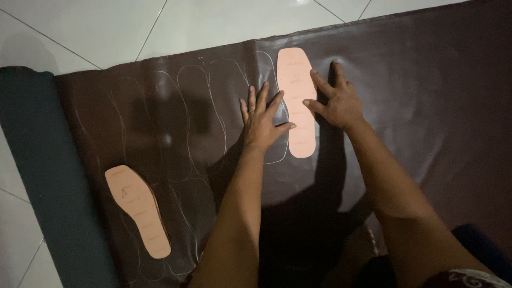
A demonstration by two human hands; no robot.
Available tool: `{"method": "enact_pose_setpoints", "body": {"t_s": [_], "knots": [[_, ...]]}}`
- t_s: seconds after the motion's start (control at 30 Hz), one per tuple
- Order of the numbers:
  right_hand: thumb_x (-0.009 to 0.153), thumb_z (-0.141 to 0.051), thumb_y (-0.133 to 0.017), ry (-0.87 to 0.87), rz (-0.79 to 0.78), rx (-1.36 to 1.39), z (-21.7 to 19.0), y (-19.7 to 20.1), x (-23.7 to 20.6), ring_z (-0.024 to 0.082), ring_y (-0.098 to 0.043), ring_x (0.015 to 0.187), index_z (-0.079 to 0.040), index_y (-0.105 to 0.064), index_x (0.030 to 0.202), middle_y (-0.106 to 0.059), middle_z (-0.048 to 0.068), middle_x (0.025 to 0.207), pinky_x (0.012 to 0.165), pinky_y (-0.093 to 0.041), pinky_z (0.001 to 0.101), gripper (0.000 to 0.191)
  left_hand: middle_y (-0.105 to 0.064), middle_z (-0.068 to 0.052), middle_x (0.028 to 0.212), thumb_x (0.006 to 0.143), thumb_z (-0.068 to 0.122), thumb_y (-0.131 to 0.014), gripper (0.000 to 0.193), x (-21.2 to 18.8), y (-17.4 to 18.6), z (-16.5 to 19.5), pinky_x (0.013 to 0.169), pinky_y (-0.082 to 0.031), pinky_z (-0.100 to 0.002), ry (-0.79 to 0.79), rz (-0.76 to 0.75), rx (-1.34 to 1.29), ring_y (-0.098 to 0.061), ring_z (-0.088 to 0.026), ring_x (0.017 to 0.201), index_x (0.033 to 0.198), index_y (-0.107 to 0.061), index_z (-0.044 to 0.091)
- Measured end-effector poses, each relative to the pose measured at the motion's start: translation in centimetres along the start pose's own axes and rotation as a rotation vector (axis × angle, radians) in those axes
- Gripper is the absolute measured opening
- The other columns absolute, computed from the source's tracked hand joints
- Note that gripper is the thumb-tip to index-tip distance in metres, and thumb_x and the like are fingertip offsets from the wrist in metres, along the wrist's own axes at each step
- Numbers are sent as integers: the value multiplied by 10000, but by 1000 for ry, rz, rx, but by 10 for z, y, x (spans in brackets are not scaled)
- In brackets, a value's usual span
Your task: The person places a pink shoe insole template on a dark brown sheet of material and traces its outline with a white marking tool. They repeat this process multiple times, creating several insole outlines on the material.
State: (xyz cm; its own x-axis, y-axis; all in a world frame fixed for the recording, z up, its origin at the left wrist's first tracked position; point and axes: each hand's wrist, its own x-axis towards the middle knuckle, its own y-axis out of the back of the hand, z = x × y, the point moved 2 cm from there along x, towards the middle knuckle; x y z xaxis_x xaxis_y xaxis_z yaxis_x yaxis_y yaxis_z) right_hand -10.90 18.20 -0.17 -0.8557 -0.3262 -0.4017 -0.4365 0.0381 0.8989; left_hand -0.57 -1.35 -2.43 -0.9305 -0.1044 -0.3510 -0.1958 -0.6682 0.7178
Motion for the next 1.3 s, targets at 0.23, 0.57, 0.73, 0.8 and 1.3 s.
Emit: {"method": "enact_pose_setpoints", "body": {"t_s": [0.23,0.57,0.73,0.8,1.3], "knots": [[787,-806,-644,-41,-54,-47,-3,2,0,431,-439,1391,-450,-371,1579,-146,153,1694,1039,-488,548,910,-171,-29,1696,632,558,-902,1021,-2,1,-1,1261,22,-608,-22,17,-15,-11,-305,1576,1520,-449,338],[776,-801,-649,-55,-54,-54,0,-4,4,429,-449,1383,-475,-365,1581,-138,156,1693,1032,-495,545,913,-170,-36,1696,622,573,-897,1033,-1,-2,-2,1260,23,-621,-23,7,-4,-16,-311,1575,1521,-449,332],[787,-791,-661,-13,-13,-9,2,-5,3,441,-444,1394,-468,-396,1573,-149,164,1695,1047,-486,552,891,-127,-91,1703,604,555,-950,1118,-3,6,-7,1225,42,-657,-138,-8,-67,33,-381,1566,1545,-420,271],[787,-791,-658,-11,-13,3,2,-4,3,444,-441,1397,-472,-394,1573,-149,162,1696,1049,-484,555,887,-107,-78,1710,556,522,-963,1171,-2,9,-8,1232,51,-650,-125,-54,-48,52,-374,1571,1556,-405,277],[774,-817,-648,-16,-19,-49,4,-5,5,458,-456,1370,-461,-379,1578,-147,160,1694,1026,-497,564,919,-74,-34,1712,523,498,-971,1204,-2,13,1,1250,65,-626,-43,-105,-11,62,-320,1571,1557,-379,319]]}}
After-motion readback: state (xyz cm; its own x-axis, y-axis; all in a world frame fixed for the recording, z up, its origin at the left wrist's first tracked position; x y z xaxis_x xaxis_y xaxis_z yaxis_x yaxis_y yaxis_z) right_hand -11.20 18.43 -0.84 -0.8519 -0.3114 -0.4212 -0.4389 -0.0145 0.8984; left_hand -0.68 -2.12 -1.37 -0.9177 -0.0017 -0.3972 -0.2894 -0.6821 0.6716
